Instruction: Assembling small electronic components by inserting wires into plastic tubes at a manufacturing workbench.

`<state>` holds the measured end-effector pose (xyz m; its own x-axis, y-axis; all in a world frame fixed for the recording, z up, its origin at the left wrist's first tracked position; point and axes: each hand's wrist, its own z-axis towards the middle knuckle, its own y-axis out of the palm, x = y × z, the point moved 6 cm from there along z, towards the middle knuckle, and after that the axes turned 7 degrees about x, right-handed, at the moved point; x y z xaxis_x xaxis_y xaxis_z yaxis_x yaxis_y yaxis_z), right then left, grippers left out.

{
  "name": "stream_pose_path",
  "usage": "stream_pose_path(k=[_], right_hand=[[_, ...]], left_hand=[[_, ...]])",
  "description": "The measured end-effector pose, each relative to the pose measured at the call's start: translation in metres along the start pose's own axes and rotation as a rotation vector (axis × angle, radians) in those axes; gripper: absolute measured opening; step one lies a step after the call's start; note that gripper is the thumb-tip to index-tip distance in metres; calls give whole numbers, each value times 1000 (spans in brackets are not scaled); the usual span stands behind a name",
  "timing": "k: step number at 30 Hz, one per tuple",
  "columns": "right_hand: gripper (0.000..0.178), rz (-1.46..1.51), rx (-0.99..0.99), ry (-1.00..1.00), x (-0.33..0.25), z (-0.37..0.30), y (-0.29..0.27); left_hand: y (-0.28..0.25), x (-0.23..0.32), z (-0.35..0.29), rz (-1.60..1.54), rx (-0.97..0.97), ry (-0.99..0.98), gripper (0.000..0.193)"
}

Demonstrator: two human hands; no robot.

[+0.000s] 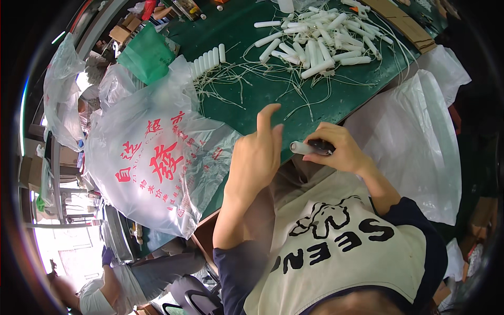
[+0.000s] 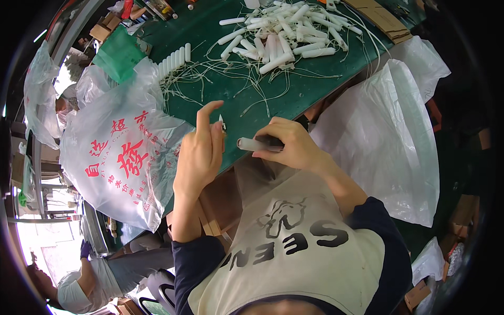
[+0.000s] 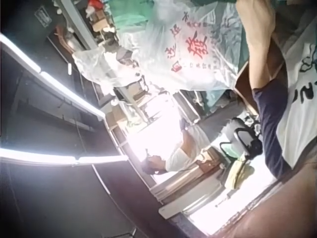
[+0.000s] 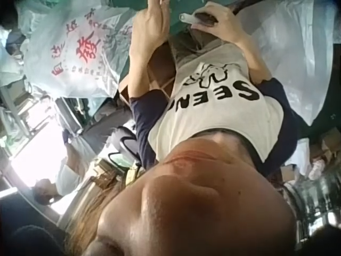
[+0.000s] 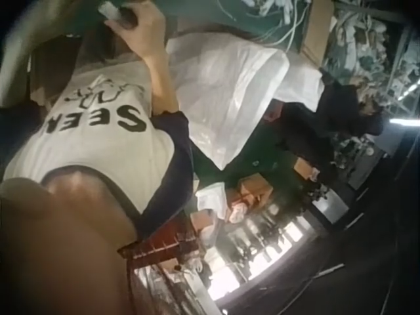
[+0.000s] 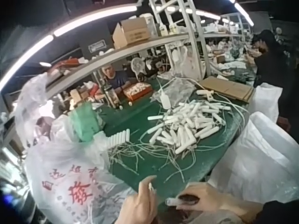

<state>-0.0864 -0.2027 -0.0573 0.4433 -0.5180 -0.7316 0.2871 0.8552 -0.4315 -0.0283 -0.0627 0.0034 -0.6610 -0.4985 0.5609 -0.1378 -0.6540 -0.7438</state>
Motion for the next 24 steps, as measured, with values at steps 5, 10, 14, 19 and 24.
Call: stream_pose_path(k=[5, 10, 14, 19, 24], right_hand=[[32, 34, 0, -8, -5, 3, 2], [31, -31, -6, -91, -5, 0, 8], [30, -30, -30, -103, -5, -1, 14], [31, -1, 2, -8, 10, -2, 7], [31, 9, 13, 0, 9, 0, 5]], left_hand=[[10, 5, -6, 51, -120, 44, 37], [20, 5, -12, 237, -139, 82, 34], [19, 1, -16, -63, -24, 36, 35], [5, -50, -23, -55, 193, -322, 33], [17, -71, -39, 267, 90, -371, 23]])
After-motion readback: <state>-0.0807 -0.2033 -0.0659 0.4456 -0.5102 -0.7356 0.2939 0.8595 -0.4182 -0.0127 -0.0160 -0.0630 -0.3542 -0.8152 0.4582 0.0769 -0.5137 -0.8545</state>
